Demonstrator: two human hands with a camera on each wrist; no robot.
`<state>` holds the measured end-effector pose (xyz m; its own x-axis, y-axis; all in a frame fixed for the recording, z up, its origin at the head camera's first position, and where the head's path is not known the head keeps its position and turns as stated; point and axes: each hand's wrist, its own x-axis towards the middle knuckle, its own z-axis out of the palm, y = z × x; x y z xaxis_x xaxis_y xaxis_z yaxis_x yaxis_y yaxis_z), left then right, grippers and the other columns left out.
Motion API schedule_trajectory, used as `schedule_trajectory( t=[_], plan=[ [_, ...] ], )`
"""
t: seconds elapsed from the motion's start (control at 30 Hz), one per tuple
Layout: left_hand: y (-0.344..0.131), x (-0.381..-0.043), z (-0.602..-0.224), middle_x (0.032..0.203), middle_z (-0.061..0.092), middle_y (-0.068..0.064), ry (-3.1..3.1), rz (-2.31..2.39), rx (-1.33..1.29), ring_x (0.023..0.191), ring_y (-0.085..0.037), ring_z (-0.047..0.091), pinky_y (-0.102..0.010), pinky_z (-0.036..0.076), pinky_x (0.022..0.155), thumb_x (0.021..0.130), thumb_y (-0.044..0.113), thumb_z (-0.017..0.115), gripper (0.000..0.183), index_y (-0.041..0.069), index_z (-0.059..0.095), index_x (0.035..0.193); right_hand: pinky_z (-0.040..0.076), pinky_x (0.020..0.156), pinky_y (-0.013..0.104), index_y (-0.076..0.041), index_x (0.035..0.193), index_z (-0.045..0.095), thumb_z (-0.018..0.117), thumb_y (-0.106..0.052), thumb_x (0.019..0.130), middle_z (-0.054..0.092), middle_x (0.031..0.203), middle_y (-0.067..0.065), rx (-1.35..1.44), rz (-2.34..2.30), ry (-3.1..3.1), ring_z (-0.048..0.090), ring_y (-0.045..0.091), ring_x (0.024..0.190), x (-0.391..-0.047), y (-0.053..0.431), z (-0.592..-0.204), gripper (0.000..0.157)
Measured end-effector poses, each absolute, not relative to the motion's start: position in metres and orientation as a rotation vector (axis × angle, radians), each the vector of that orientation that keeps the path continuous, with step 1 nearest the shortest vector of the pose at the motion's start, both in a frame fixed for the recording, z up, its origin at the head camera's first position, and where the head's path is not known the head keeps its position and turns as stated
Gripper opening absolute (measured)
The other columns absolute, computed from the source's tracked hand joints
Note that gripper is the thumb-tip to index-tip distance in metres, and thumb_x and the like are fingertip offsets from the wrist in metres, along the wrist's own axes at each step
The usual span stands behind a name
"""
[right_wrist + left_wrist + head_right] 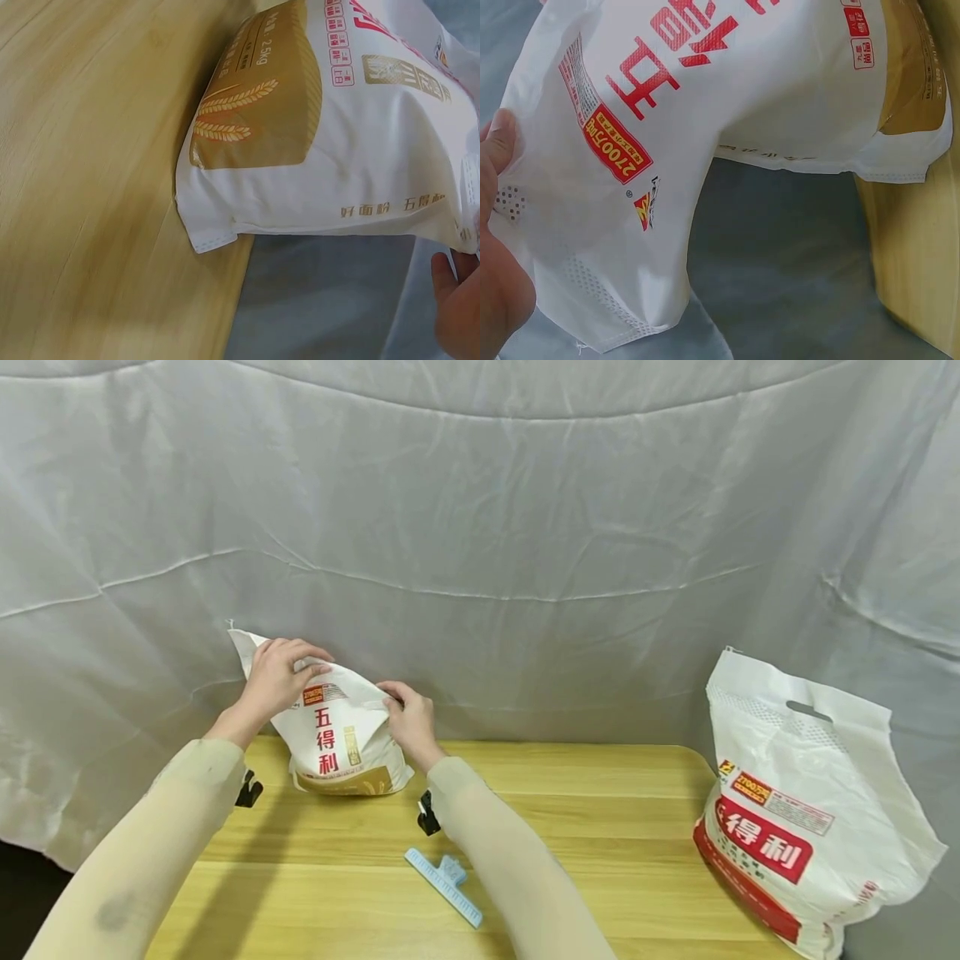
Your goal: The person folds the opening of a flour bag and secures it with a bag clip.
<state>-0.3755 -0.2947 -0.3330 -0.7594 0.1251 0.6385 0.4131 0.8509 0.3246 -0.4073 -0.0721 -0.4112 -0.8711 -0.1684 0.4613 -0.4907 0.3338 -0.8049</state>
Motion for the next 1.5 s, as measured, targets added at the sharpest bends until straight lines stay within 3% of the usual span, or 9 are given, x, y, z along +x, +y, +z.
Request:
schedule_trajectory(
  t=[0.8,1.2,1.5],
  plan=[
    [-0.29,-0.377,-0.33,0.107,0.072,-0.009,-2.485,-0.527,-0.313,0.11,-0.033,0.055,-0.059,0.025,0.116,0.099,0.018,0.071,0.009,0.011,0.075,0.101,0.059,0.076,0.023,-0.008,0.11,0.078,0.066,-0.008,0.102,0.078,0.105,0.006,0.559,1.557,-2.314,0.072,0.015,0.09,-0.405,-0.071,-0.415,0.014],
    [-0.284,-0.377,-0.337,0.104,0.071,-0.007,-2.439,-0.524,-0.343,0.108,-0.032,0.054,-0.058,0.026,0.114,0.098,0.019,0.071,0.009,0.012,0.076,0.101,0.059,0.08,0.026,-0.008,0.118,0.076,0.064,-0.005,0.102,0.078,0.11,0.007,0.586,1.474,-2.291,0.073,0.018,0.095,-0.401,-0.066,-0.421,0.02],
    [-0.284,-0.374,-0.342,0.103,0.07,-0.008,-2.416,-0.551,-0.33,0.111,-0.034,0.053,-0.059,0.025,0.115,0.099,0.017,0.071,0.008,0.011,0.075,0.102,0.058,0.095,0.031,-0.005,0.128,0.072,0.063,-0.001,0.1,0.073,0.127,0.011,0.621,1.584,-2.21,0.071,0.024,0.11,-0.391,-0.059,-0.425,0.03]
  ],
)
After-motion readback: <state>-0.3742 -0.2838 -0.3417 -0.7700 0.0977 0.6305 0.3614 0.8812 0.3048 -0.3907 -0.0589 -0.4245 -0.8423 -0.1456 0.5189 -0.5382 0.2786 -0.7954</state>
